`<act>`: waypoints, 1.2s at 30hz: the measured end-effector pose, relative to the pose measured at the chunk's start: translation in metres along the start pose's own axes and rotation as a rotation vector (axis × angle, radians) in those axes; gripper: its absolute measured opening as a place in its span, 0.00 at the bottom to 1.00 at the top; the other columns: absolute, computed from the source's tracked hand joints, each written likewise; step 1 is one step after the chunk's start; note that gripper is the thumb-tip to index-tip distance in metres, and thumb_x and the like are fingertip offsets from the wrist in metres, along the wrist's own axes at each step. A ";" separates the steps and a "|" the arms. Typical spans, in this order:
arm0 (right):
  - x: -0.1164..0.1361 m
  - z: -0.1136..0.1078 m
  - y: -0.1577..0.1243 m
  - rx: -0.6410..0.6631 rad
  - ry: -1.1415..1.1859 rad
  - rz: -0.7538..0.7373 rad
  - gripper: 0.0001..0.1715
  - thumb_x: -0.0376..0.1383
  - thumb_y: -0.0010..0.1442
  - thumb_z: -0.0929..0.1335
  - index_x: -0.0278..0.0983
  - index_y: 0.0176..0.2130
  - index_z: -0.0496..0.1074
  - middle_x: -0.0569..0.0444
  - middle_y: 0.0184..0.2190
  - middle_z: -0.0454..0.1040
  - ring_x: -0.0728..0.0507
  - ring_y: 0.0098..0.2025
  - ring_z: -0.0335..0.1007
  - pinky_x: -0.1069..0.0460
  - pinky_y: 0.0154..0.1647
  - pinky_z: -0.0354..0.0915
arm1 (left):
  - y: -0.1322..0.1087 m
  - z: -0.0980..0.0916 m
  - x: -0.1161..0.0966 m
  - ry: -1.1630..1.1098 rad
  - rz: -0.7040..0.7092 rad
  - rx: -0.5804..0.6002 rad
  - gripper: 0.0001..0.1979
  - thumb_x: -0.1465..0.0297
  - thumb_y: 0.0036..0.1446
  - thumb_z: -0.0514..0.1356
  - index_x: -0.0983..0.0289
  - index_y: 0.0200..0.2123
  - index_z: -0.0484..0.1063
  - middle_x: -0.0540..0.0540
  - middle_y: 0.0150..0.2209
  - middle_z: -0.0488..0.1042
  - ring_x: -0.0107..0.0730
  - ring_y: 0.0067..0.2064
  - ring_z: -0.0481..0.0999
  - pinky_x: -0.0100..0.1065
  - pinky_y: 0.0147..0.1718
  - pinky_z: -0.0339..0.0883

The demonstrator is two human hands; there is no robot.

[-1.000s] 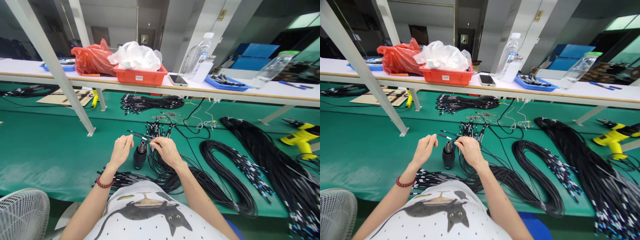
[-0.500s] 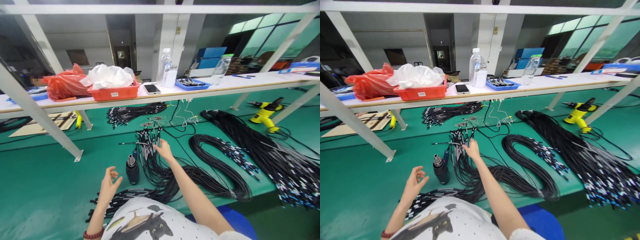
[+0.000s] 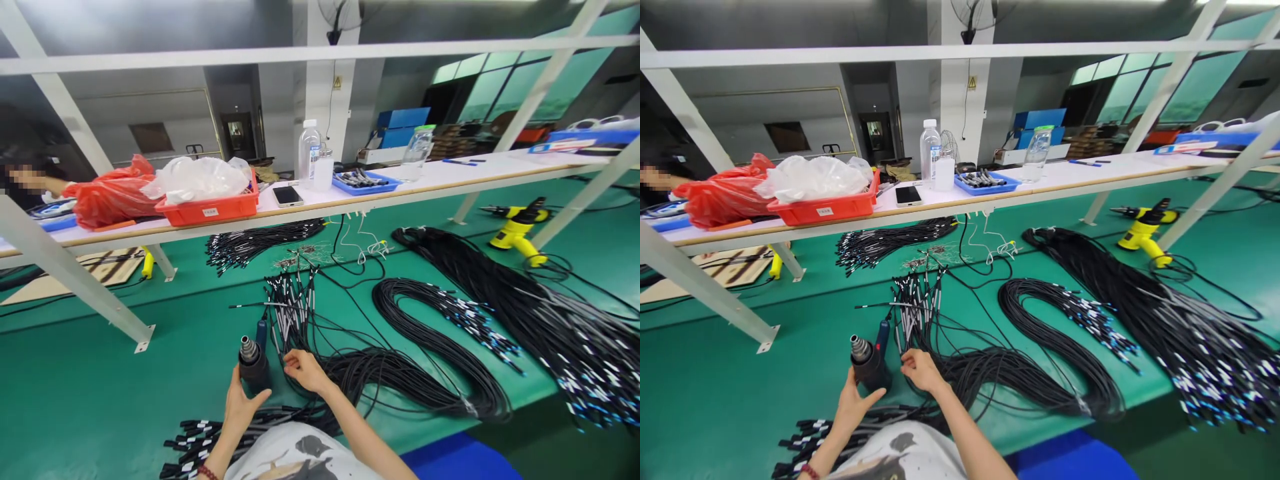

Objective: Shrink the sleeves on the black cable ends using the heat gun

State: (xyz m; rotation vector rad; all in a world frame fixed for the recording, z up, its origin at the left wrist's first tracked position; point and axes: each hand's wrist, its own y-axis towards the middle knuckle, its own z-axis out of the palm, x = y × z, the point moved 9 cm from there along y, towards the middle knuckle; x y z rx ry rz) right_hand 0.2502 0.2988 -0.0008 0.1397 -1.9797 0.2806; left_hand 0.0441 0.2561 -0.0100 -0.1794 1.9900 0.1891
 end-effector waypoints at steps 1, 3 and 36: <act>-0.001 0.003 -0.001 0.019 0.015 0.000 0.11 0.30 0.50 0.69 0.36 0.36 0.76 0.50 0.31 0.79 0.42 0.35 0.75 0.50 0.39 0.69 | 0.001 0.001 0.000 0.009 0.003 -0.011 0.38 0.58 0.36 0.68 0.65 0.51 0.63 0.62 0.47 0.76 0.52 0.49 0.75 0.49 0.51 0.66; -0.003 0.006 -0.002 0.041 0.039 0.005 0.11 0.30 0.49 0.68 0.35 0.35 0.77 0.51 0.29 0.78 0.42 0.34 0.76 0.50 0.38 0.69 | 0.002 0.003 0.000 0.016 0.005 -0.012 0.35 0.57 0.38 0.68 0.64 0.50 0.64 0.61 0.44 0.78 0.52 0.47 0.77 0.48 0.48 0.68; -0.020 0.103 0.041 0.210 0.813 0.398 0.19 0.46 0.50 0.74 0.33 0.29 0.70 0.58 0.26 0.73 0.49 0.30 0.69 0.52 0.37 0.61 | -0.009 -0.003 0.026 -0.048 0.010 0.076 0.34 0.59 0.39 0.70 0.66 0.50 0.67 0.62 0.49 0.74 0.51 0.53 0.72 0.51 0.55 0.64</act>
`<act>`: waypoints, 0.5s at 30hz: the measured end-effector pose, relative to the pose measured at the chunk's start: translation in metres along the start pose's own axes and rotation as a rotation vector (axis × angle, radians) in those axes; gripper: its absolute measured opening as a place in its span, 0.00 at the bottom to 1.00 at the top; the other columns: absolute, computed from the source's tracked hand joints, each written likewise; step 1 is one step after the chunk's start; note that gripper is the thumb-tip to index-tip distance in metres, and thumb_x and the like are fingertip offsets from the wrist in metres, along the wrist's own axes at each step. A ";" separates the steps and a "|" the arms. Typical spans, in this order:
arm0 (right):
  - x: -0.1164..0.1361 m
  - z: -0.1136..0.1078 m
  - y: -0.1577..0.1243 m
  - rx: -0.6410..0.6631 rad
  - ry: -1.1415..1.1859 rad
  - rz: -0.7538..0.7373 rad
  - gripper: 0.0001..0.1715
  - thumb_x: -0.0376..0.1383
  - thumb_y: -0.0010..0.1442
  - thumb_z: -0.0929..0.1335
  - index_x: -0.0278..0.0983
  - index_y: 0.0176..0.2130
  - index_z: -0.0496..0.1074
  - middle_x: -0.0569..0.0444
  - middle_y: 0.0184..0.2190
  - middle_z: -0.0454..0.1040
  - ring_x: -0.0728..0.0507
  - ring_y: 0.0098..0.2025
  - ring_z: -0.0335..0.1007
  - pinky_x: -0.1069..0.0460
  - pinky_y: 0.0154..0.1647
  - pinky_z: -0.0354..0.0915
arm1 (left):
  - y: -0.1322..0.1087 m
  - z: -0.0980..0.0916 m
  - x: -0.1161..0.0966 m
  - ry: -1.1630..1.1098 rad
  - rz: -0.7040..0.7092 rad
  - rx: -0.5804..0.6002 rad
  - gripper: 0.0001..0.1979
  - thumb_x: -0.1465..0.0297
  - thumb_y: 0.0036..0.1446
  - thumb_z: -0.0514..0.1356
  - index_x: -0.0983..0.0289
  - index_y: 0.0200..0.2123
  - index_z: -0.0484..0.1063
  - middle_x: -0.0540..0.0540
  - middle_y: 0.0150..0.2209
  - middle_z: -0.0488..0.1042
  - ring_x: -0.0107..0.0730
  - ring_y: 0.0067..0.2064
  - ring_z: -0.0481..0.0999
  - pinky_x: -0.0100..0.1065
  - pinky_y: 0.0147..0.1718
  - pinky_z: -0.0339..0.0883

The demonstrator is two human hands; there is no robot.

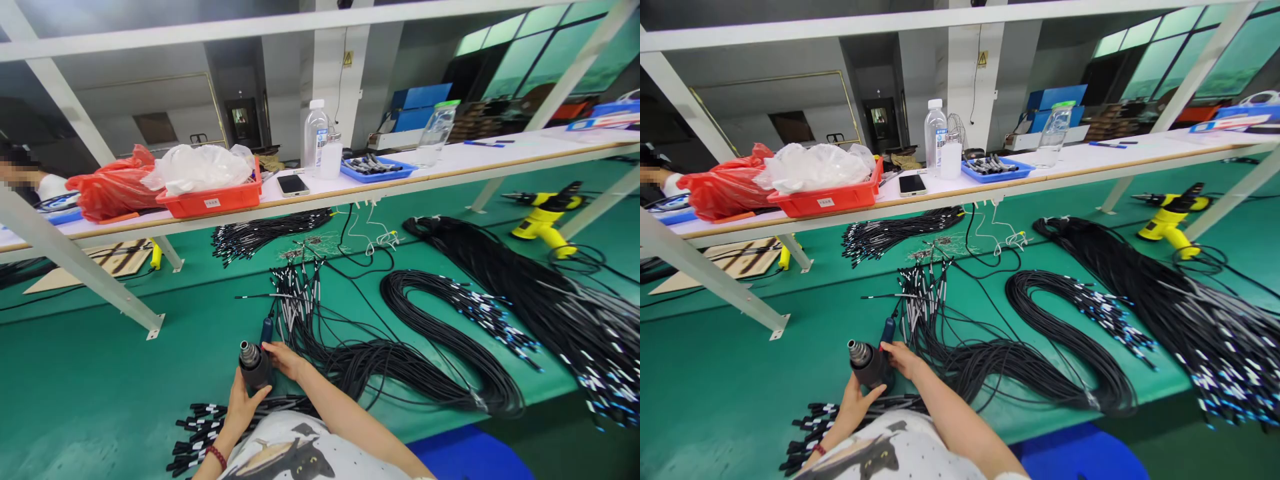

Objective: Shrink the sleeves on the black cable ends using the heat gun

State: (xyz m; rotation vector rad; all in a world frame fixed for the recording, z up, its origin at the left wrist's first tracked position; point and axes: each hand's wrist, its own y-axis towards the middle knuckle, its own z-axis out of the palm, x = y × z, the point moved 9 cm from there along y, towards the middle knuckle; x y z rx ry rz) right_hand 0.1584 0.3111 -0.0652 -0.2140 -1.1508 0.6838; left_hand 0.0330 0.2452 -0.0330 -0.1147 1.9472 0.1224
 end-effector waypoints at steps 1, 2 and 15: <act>0.000 0.000 -0.001 -0.012 0.010 -0.007 0.20 0.46 0.48 0.75 0.33 0.29 0.70 0.57 0.26 0.73 0.48 0.30 0.69 0.52 0.37 0.60 | 0.000 0.000 0.002 -0.009 0.005 -0.009 0.35 0.59 0.39 0.70 0.66 0.50 0.67 0.63 0.50 0.74 0.52 0.54 0.72 0.51 0.56 0.63; 0.000 -0.001 -0.001 -0.025 0.016 -0.011 0.21 0.47 0.46 0.76 0.34 0.30 0.70 0.57 0.26 0.73 0.48 0.30 0.69 0.52 0.37 0.60 | 0.000 0.000 0.002 -0.020 0.019 -0.024 0.35 0.59 0.39 0.70 0.66 0.51 0.66 0.63 0.51 0.73 0.52 0.55 0.71 0.52 0.57 0.62; -0.001 -0.002 -0.004 -0.102 0.019 -0.021 0.22 0.41 0.41 0.78 0.36 0.36 0.73 0.54 0.32 0.76 0.42 0.41 0.72 0.50 0.43 0.63 | -0.004 0.000 0.002 -0.011 0.091 -0.086 0.33 0.61 0.43 0.68 0.65 0.52 0.65 0.62 0.52 0.72 0.54 0.58 0.68 0.53 0.58 0.61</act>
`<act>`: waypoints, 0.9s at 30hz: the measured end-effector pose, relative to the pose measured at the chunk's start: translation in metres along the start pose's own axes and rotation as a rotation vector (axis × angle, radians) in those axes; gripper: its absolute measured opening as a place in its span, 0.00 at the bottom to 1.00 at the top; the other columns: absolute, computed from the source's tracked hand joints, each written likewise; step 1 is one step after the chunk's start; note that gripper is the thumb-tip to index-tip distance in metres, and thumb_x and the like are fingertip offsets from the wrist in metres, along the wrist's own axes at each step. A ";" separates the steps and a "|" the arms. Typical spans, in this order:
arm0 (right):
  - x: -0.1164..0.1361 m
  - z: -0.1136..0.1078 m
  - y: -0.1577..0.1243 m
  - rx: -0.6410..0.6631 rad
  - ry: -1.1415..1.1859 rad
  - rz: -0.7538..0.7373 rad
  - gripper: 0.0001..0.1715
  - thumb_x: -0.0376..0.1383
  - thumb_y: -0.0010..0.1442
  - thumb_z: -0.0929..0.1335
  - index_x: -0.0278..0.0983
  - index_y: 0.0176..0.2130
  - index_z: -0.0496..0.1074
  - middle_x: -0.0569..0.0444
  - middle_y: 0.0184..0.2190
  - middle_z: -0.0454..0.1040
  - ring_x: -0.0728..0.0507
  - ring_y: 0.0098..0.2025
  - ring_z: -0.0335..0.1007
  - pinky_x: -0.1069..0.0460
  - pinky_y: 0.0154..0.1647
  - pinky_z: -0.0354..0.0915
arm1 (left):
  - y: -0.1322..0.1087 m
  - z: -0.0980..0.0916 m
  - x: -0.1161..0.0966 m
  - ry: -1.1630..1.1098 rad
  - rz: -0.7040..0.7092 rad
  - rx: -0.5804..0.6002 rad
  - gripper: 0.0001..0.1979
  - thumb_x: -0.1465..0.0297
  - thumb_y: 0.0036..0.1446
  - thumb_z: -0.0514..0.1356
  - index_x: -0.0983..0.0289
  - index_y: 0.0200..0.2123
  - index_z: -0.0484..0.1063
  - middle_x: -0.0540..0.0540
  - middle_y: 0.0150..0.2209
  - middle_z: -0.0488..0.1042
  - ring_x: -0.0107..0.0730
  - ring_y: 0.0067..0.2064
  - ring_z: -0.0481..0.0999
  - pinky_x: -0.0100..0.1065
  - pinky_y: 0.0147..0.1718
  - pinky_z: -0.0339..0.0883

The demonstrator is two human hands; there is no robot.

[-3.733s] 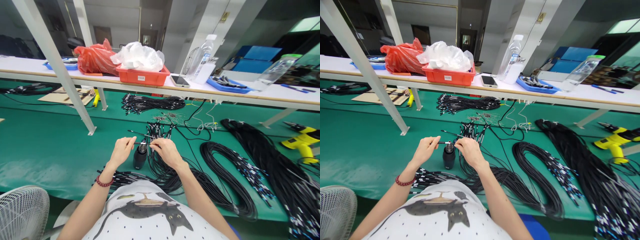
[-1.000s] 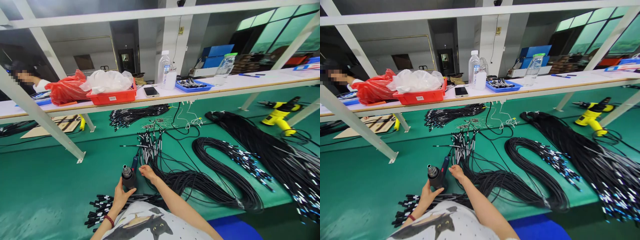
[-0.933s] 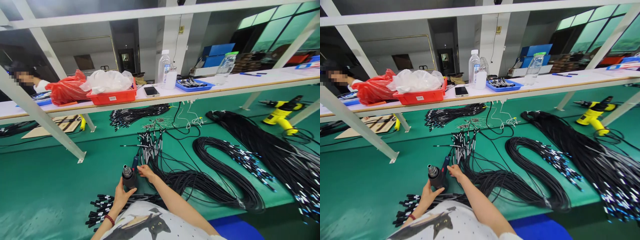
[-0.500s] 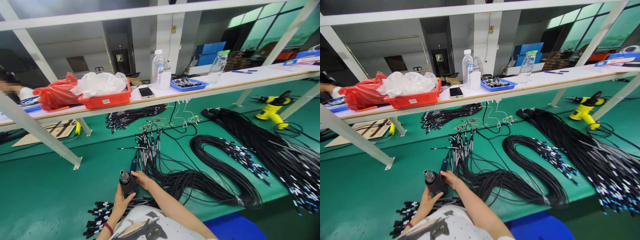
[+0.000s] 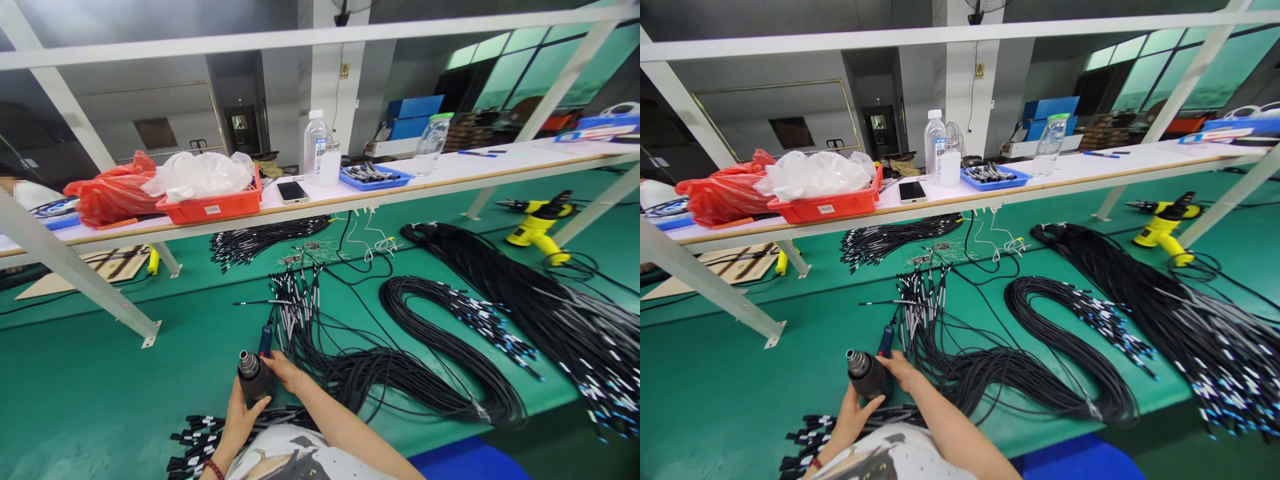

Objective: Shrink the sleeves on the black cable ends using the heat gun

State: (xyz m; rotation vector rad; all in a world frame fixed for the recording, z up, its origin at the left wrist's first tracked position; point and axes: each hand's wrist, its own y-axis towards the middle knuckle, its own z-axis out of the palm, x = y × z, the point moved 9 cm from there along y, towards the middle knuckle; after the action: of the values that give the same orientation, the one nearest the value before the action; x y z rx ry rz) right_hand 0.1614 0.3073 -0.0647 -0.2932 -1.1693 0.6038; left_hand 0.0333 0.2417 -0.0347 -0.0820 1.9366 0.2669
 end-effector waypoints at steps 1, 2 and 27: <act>-0.001 0.000 0.000 0.007 0.004 0.001 0.23 0.41 0.41 0.78 0.36 0.36 0.73 0.54 0.32 0.76 0.42 0.41 0.72 0.50 0.43 0.63 | 0.000 0.000 0.001 0.000 0.003 -0.008 0.33 0.61 0.43 0.68 0.65 0.52 0.65 0.63 0.52 0.72 0.54 0.58 0.68 0.53 0.58 0.60; -0.001 -0.001 0.001 0.014 0.008 0.003 0.23 0.40 0.40 0.78 0.35 0.36 0.73 0.54 0.32 0.76 0.42 0.40 0.72 0.50 0.43 0.63 | 0.000 0.001 0.001 0.000 0.006 -0.008 0.33 0.61 0.43 0.68 0.65 0.52 0.65 0.63 0.52 0.72 0.54 0.58 0.68 0.53 0.58 0.60; -0.012 -0.001 0.018 -0.014 -0.163 -0.117 0.29 0.58 0.49 0.69 0.35 0.34 0.71 0.53 0.33 0.74 0.41 0.41 0.67 0.48 0.44 0.58 | 0.000 0.003 0.004 0.027 0.009 0.106 0.30 0.62 0.47 0.68 0.64 0.53 0.65 0.61 0.53 0.70 0.50 0.58 0.67 0.52 0.58 0.60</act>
State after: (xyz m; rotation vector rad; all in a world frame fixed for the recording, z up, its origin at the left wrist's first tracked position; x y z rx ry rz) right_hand 0.1543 0.3151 -0.0835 -0.1887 -1.3382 0.5245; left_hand 0.0345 0.2431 -0.0394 -0.0070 1.9751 0.1691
